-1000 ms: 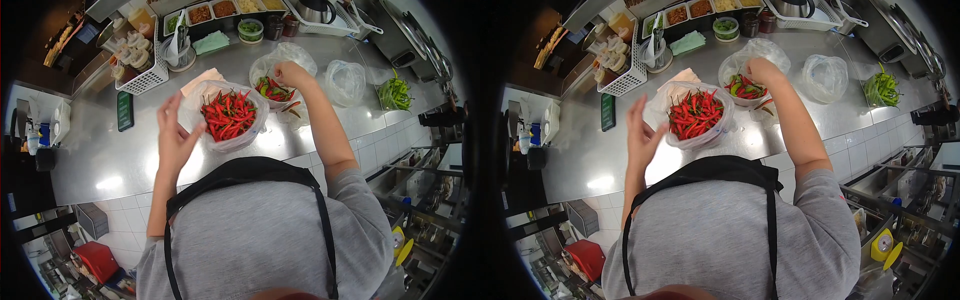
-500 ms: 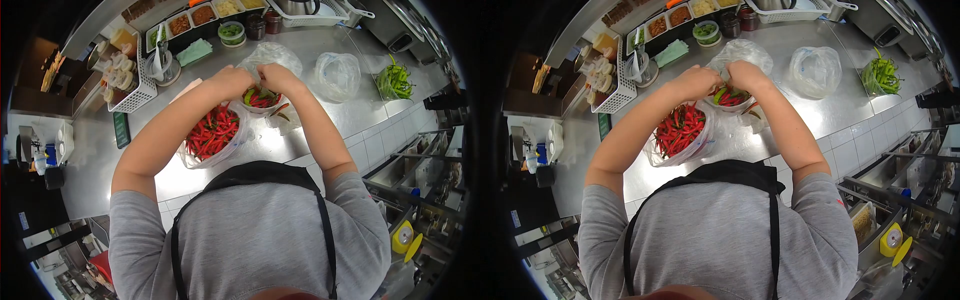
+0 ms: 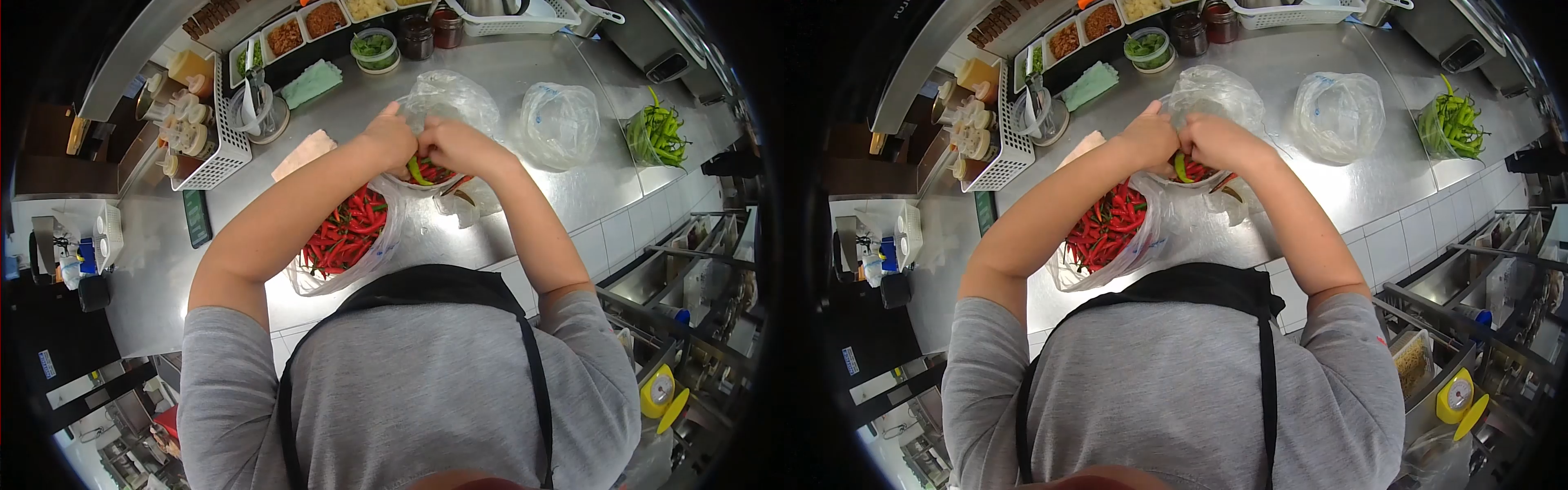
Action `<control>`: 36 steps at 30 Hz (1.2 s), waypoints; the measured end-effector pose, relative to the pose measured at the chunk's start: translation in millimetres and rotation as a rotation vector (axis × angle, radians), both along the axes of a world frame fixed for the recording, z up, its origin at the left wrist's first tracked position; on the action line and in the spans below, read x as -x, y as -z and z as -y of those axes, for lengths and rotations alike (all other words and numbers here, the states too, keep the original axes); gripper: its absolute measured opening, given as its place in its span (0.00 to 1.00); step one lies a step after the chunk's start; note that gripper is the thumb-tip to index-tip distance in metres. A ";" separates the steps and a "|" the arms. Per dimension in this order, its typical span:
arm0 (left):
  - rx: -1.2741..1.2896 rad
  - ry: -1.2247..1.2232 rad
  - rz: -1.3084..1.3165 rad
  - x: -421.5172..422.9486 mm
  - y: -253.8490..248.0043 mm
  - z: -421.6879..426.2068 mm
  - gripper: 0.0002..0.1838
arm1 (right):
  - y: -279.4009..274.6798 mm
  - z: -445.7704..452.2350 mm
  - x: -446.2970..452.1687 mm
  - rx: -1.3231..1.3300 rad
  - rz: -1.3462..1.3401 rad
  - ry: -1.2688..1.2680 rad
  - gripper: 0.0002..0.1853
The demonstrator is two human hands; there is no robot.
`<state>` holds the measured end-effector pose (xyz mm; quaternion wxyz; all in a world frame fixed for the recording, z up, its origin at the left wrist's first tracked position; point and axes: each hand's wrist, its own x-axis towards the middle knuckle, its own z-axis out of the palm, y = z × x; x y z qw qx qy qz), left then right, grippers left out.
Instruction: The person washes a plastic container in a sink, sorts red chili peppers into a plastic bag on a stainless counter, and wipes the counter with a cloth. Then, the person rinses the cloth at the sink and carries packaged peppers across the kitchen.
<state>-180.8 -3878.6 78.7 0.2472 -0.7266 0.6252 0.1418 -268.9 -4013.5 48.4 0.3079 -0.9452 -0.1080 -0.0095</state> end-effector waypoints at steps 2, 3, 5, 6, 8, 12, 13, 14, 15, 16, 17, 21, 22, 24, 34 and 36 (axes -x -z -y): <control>-0.007 0.016 0.018 0.5 6.2 0.2 0.10 | -4.0 -8.4 3.9 0.185 -0.222 -0.062 0.14; -0.013 0.030 0.039 0.2 9.3 0.1 0.08 | -16.7 -14.6 1.4 0.330 -0.349 -0.086 0.18; -0.002 0.041 0.052 -0.3 14.8 1.5 0.07 | -16.9 -19.5 -3.5 0.384 -0.396 -0.101 0.18; 0.009 0.050 0.067 0.1 14.7 2.0 0.06 | -16.9 -20.7 -5.8 0.439 -0.442 -0.116 0.18; 0.035 0.074 0.082 0.0 14.0 -0.9 0.07 | -6.3 -25.5 -9.0 0.519 -0.426 -0.101 0.18; 0.109 0.177 0.277 3.1 -3.9 -1.6 0.07 | 13.7 -29.8 -15.3 0.638 -0.416 -0.076 0.17; 0.109 0.176 0.279 3.3 -11.5 -3.9 0.07 | 12.4 -29.1 -16.8 0.639 -0.414 -0.077 0.17; 0.206 0.218 0.313 1.6 -20.3 -7.7 0.07 | 9.9 -26.5 -18.8 0.616 -0.442 -0.112 0.16; 0.303 0.259 0.346 0.5 -30.2 -12.3 0.08 | 5.0 -24.9 -19.5 0.593 -0.470 -0.149 0.15; 0.306 0.255 0.350 0.9 -40.9 -17.5 0.08 | -0.6 -23.5 -19.6 0.597 -0.466 -0.151 0.15; 0.375 0.231 0.306 1.8 -51.5 -23.8 0.07 | -6.6 -21.2 -19.4 0.546 -0.444 -0.105 0.14; 0.574 0.077 -0.008 8.4 -100.8 -61.3 0.05 | -8.1 -4.2 -28.2 0.331 -0.555 0.080 0.13; 0.577 0.077 -0.005 10.3 -110.3 -73.2 0.05 | -18.3 -4.2 -23.9 0.335 -0.552 0.080 0.13; 0.577 -0.060 -0.170 14.0 -123.7 -97.4 0.04 | -46.1 -0.1 -15.5 0.420 -0.325 -0.079 0.12; 0.495 -0.324 -0.260 31.2 -117.3 -177.7 0.18 | -121.2 -85.9 1.9 0.188 -0.062 -0.377 0.11; 0.508 -0.326 -0.233 28.4 -127.9 -180.3 0.19 | -108.5 -108.6 2.6 0.051 0.007 -0.500 0.15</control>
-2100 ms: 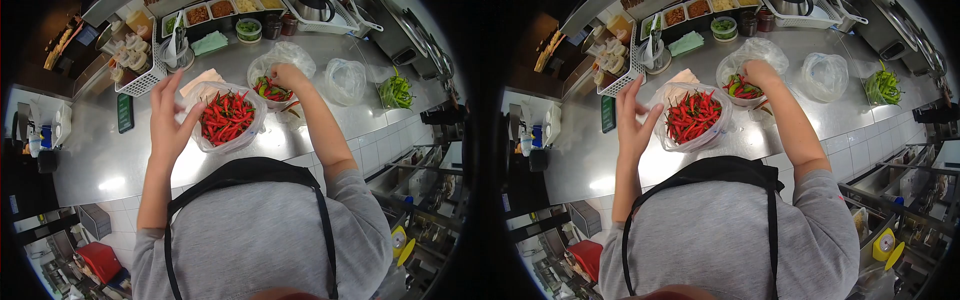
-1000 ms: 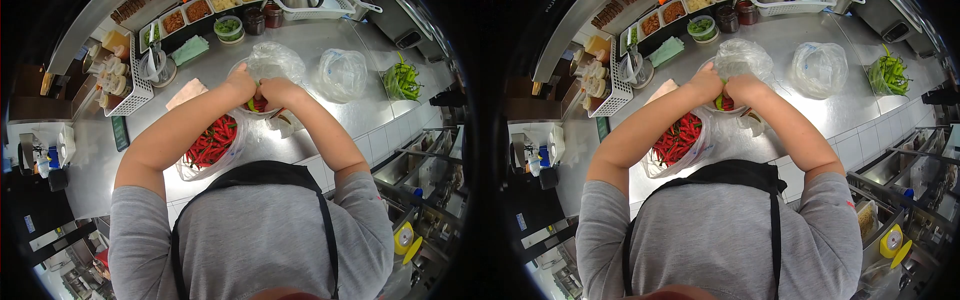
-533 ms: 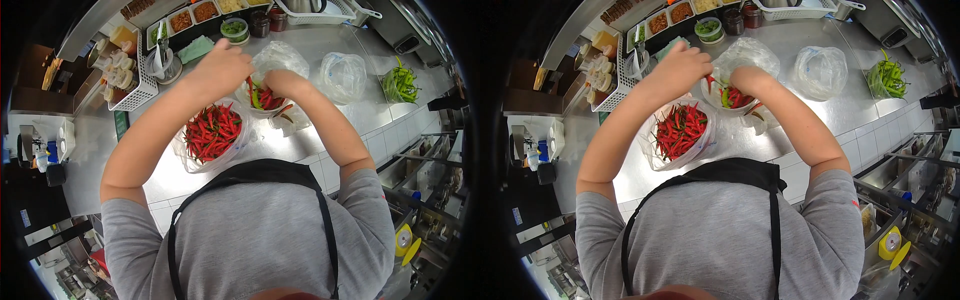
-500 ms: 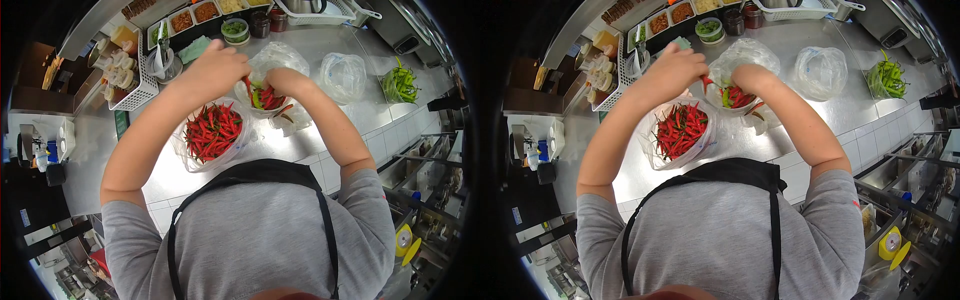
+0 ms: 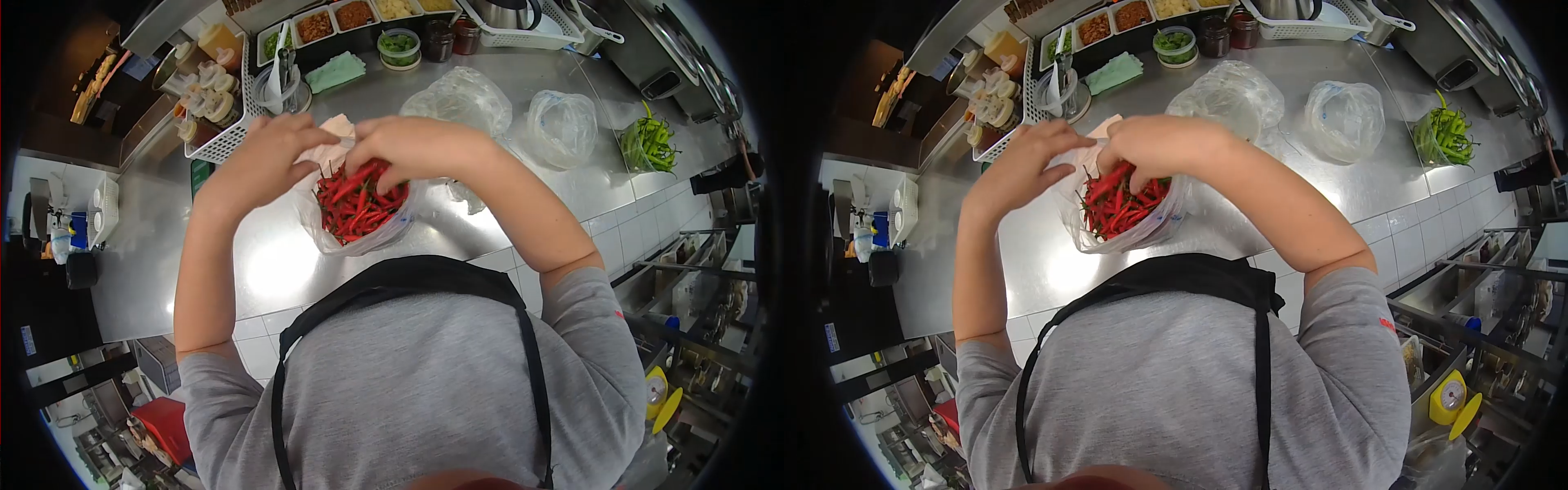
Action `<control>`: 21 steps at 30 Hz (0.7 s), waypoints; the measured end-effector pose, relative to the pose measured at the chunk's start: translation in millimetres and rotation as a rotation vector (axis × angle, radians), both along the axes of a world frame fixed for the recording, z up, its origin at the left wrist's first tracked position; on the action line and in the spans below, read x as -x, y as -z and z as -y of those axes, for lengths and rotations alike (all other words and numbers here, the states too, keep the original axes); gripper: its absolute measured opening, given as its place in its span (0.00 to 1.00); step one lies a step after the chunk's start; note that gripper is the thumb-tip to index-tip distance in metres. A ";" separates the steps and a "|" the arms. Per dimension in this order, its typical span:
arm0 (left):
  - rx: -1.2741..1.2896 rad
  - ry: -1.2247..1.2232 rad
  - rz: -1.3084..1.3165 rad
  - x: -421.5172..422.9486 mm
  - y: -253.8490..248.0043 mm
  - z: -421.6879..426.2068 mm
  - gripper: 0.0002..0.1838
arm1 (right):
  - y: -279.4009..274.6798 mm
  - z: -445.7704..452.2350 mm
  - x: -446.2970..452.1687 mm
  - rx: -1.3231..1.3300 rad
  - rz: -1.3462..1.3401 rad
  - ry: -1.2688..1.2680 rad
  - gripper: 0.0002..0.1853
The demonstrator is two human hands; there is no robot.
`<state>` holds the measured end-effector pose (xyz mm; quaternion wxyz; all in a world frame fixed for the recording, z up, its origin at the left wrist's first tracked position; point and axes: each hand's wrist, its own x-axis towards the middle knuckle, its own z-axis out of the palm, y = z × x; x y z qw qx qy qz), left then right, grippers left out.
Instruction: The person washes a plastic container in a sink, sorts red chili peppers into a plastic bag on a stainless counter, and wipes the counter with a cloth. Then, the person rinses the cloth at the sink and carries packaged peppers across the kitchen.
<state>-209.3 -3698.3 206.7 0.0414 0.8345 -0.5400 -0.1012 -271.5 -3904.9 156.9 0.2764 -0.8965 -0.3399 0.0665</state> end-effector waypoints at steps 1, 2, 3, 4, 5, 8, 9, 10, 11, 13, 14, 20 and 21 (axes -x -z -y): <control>0.034 0.003 0.038 0.6 -5.0 0.8 0.19 | 0.4 -1.5 -1.8 -0.001 0.001 -0.006 0.15; 0.069 0.007 0.076 0.5 -8.3 1.8 0.19 | 0.8 -0.6 -4.7 -0.069 0.009 -0.043 0.17; 0.081 0.034 0.085 -1.1 -9.5 2.8 0.18 | 1.2 2.1 -7.4 -0.138 0.016 -0.079 0.19; 0.082 0.033 0.084 -2.1 -11.0 5.3 0.18 | -1.6 8.9 -8.7 -0.137 0.015 -0.080 0.19; 0.062 0.031 0.053 -3.0 -12.4 9.0 0.17 | -7.2 20.1 -8.8 -0.122 -0.133 0.016 0.18; 0.051 0.036 0.002 -7.7 -7.6 24.2 0.17 | 10.8 57.0 -9.5 -0.227 -0.237 0.135 0.17; 0.054 0.041 -0.013 -10.3 -4.7 30.9 0.16 | 15.2 65.4 -7.4 -0.302 -0.304 0.184 0.15; 0.053 0.049 -0.014 -13.2 -1.5 38.9 0.16 | 21.3 74.7 -5.6 -0.380 -0.369 0.235 0.13; 0.087 0.083 -0.027 -16.4 2.6 47.4 0.15 | 33.8 88.5 -6.6 -0.384 -0.369 0.242 0.13; 0.118 0.117 -0.041 -22.7 15.2 66.6 0.14 | 61.4 109.2 -12.3 -0.087 -0.250 0.372 0.09; 0.108 0.147 -0.037 -25.8 25.0 78.4 0.12 | 75.0 110.4 -12.8 -0.092 -0.251 0.374 0.09; -0.182 0.254 0.049 -33.1 100.8 143.1 0.08 | 98.7 91.9 -7.8 0.488 -0.182 0.429 0.14; -0.231 0.308 0.098 -32.2 109.3 151.3 0.08 | 98.8 89.1 -7.0 0.485 -0.185 0.431 0.14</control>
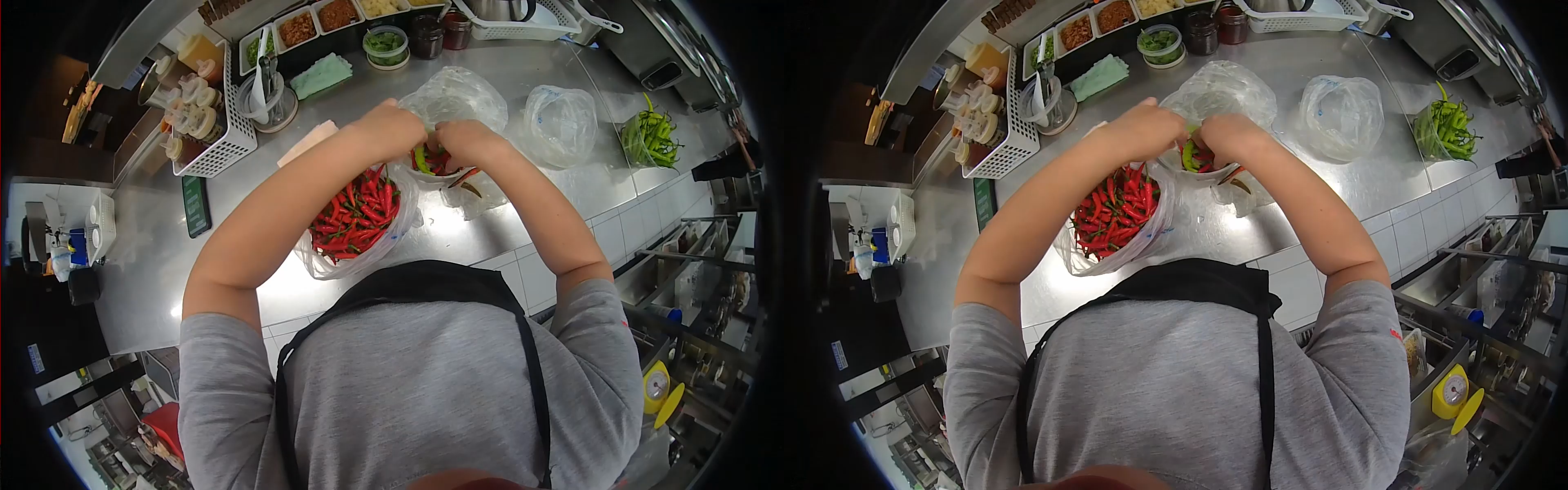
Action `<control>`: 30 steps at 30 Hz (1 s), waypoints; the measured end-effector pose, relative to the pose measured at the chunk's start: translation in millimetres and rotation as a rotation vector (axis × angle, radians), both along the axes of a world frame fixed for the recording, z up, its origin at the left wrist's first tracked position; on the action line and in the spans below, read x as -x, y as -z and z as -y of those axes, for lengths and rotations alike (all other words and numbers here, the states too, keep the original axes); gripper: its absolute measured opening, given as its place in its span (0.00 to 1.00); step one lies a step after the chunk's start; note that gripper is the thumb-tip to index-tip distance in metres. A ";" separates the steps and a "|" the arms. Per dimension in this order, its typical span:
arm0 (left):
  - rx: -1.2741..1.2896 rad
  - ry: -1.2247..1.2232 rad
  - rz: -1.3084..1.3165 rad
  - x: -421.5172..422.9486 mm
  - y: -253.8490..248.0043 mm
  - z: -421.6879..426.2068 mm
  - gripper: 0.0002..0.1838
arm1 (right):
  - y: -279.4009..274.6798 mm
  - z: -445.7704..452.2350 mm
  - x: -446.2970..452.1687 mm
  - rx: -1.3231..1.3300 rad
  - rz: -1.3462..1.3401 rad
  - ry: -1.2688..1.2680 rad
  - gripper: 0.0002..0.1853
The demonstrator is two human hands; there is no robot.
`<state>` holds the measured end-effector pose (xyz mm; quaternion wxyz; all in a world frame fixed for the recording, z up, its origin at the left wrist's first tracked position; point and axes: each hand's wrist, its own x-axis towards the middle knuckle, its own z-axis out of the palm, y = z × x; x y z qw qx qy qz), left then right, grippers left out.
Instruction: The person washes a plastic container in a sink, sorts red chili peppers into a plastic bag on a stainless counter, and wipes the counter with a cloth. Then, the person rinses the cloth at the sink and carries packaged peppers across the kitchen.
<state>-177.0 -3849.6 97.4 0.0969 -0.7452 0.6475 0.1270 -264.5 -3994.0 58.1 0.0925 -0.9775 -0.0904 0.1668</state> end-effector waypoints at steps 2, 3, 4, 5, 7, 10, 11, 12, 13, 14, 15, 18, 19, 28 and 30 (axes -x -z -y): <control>-0.046 0.064 0.047 -0.8 15.7 10.5 0.09 | -1.0 -2.9 -0.1 0.061 0.013 0.028 0.17; -0.033 0.076 0.061 -1.0 21.2 14.6 0.09 | 2.8 -2.4 -2.4 0.060 0.010 0.032 0.17; -0.020 0.087 0.075 -1.8 26.6 17.7 0.09 | 9.0 -2.0 -5.0 0.092 -0.057 0.025 0.18; -0.024 0.091 0.071 -3.0 31.9 19.9 0.09 | 13.7 -1.6 -6.4 0.122 -0.124 0.018 0.19; -0.032 0.101 0.119 -6.8 39.2 24.5 0.08 | 14.1 -0.5 -7.5 0.120 -0.141 0.015 0.18; -0.072 0.106 0.136 -8.1 46.9 30.4 0.08 | 19.4 1.6 -6.8 0.110 -0.135 0.000 0.17; -0.076 0.106 0.133 -8.0 48.6 30.5 0.08 | 21.3 2.1 -6.6 0.106 -0.112 -0.010 0.16; -0.077 0.112 0.138 -7.1 49.6 29.9 0.08 | 20.9 1.7 -5.7 0.101 -0.114 -0.011 0.16; -0.077 0.119 0.143 -6.5 50.3 30.0 0.08 | 19.8 1.9 -4.1 0.118 -0.104 -0.015 0.15; -0.079 0.120 0.140 -6.4 50.8 29.9 0.08 | 17.7 2.4 -2.8 0.136 -0.093 -0.018 0.15; -0.067 0.122 0.134 -6.5 52.6 28.8 0.08 | 11.5 2.5 -1.9 0.133 -0.096 -0.017 0.15; -0.065 0.114 0.113 -6.3 55.5 29.0 0.08 | -1.5 1.1 -2.9 0.103 -0.196 -0.035 0.13; -0.073 0.105 0.100 -5.5 55.4 30.2 0.07 | -1.3 0.9 -3.9 0.118 -0.221 -0.042 0.13; 0.011 0.226 0.275 1.3 12.0 25.8 0.08 | 5.3 1.7 -8.0 0.176 -0.288 -0.133 0.16; 0.067 0.240 0.285 1.0 -6.4 20.6 0.08 | 1.8 -0.6 -9.8 0.217 -0.326 -0.145 0.16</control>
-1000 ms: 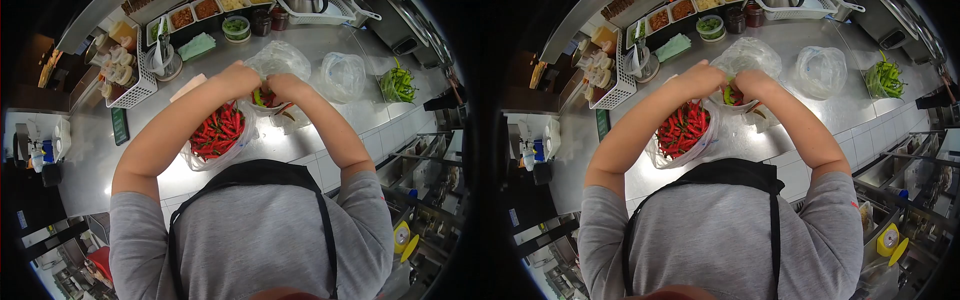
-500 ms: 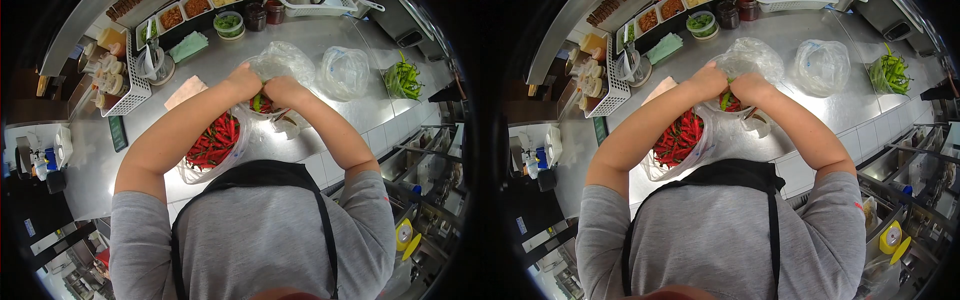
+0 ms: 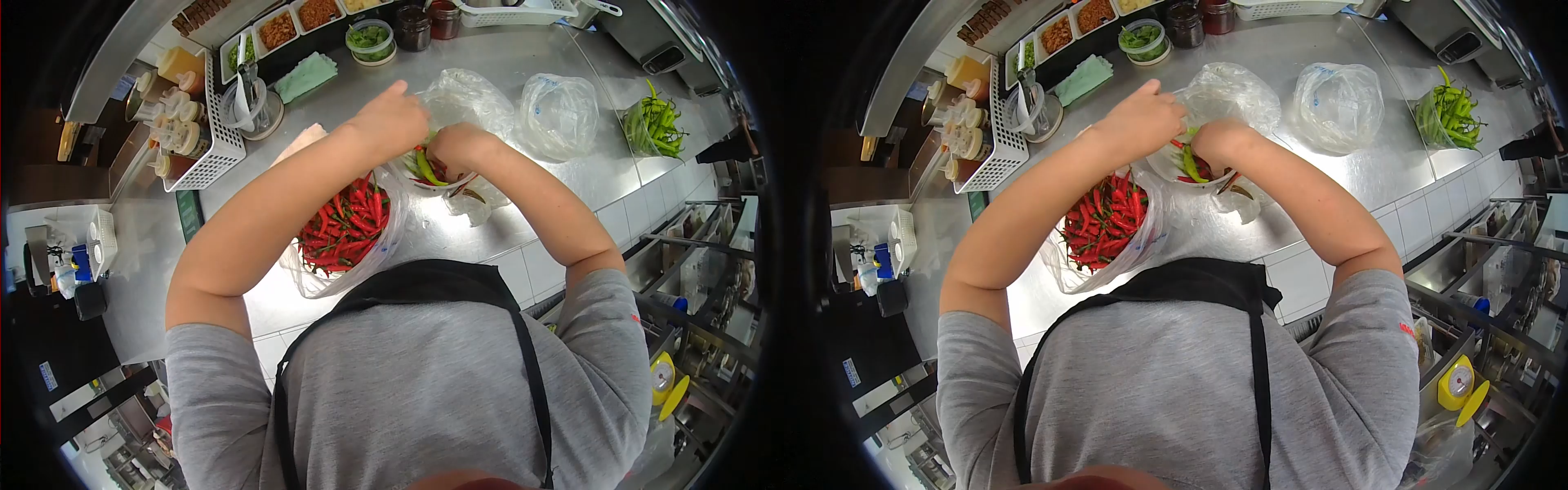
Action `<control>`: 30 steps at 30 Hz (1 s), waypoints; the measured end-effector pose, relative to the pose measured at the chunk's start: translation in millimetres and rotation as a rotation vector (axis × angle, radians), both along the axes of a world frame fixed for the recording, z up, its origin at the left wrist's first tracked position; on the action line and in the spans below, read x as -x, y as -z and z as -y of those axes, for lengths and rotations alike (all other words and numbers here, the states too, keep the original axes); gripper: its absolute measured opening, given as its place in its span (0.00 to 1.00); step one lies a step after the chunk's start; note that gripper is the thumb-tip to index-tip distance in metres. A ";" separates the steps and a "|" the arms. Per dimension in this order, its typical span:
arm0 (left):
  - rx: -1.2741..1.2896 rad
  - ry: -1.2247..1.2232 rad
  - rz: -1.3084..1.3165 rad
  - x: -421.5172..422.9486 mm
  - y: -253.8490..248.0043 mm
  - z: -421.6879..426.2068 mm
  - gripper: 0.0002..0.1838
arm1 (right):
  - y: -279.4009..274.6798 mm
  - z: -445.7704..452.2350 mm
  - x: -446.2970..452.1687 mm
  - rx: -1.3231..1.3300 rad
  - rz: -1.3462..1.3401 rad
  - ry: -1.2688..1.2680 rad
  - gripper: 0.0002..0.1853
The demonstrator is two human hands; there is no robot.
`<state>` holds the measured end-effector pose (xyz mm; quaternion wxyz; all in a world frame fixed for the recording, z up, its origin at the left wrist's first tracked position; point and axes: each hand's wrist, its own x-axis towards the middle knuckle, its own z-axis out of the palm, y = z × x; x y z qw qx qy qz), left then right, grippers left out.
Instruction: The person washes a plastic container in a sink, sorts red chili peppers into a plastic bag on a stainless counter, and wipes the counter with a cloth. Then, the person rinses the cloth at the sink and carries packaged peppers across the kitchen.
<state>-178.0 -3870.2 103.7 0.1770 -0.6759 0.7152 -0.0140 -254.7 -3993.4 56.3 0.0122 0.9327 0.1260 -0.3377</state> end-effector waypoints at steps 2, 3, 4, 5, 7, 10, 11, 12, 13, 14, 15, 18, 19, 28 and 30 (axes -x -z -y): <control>0.051 0.014 0.002 0.3 -16.9 -9.8 0.08 | -3.7 -3.3 -3.2 0.135 -0.056 -0.024 0.18; 0.118 0.007 -0.017 0.9 -24.9 -14.5 0.07 | -3.9 -4.8 -4.0 0.135 -0.053 -0.028 0.18; 0.186 0.003 -0.036 2.1 -35.1 -19.3 0.05 | -3.3 -5.4 -4.3 0.149 -0.066 -0.026 0.19; 0.189 0.004 -0.034 3.9 -45.5 -26.6 0.05 | -2.3 -4.6 -4.6 0.165 -0.079 -0.023 0.20; 0.157 -0.088 -0.184 13.8 -69.0 -48.4 0.04 | 10.2 -2.2 -2.4 0.153 -0.058 0.003 0.20; 0.050 -0.167 -0.226 26.7 -88.3 -88.2 0.07 | 13.2 3.5 -3.1 0.108 -0.068 0.035 0.19; 0.052 -0.168 -0.226 29.4 -88.9 -98.9 0.07 | 10.6 4.7 -3.2 0.079 -0.099 0.042 0.19; -0.064 -0.256 -0.252 31.4 -89.0 -108.7 0.07 | 4.7 5.8 -2.8 0.082 -0.097 0.040 0.19; -0.180 -0.344 -0.277 33.4 -89.9 -116.9 0.07 | -2.0 7.7 -2.8 0.003 -0.101 0.117 0.18; -0.247 -0.384 -0.258 35.5 -92.0 -123.1 0.10 | -9.5 8.7 -3.2 -0.077 -0.104 0.194 0.16; -0.243 -0.389 -0.256 34.5 -91.7 -128.6 0.10 | -18.3 8.3 -3.4 -0.074 -0.101 0.189 0.16; -0.011 -0.402 -0.394 33.1 -89.3 -141.8 0.14 | -51.3 6.1 -0.8 -0.036 0.071 0.058 0.14; 0.078 -0.406 -0.392 32.9 -89.9 -143.6 0.16 | -65.7 4.4 2.2 -0.064 0.138 0.076 0.13; 0.336 -0.458 -0.297 22.7 -122.6 -154.1 0.17 | -127.9 -67.8 15.5 -0.584 0.354 -0.097 0.09; 0.329 -0.510 -0.228 20.0 -133.0 -151.2 0.16 | -108.4 -90.8 13.1 -0.691 0.385 -0.156 0.11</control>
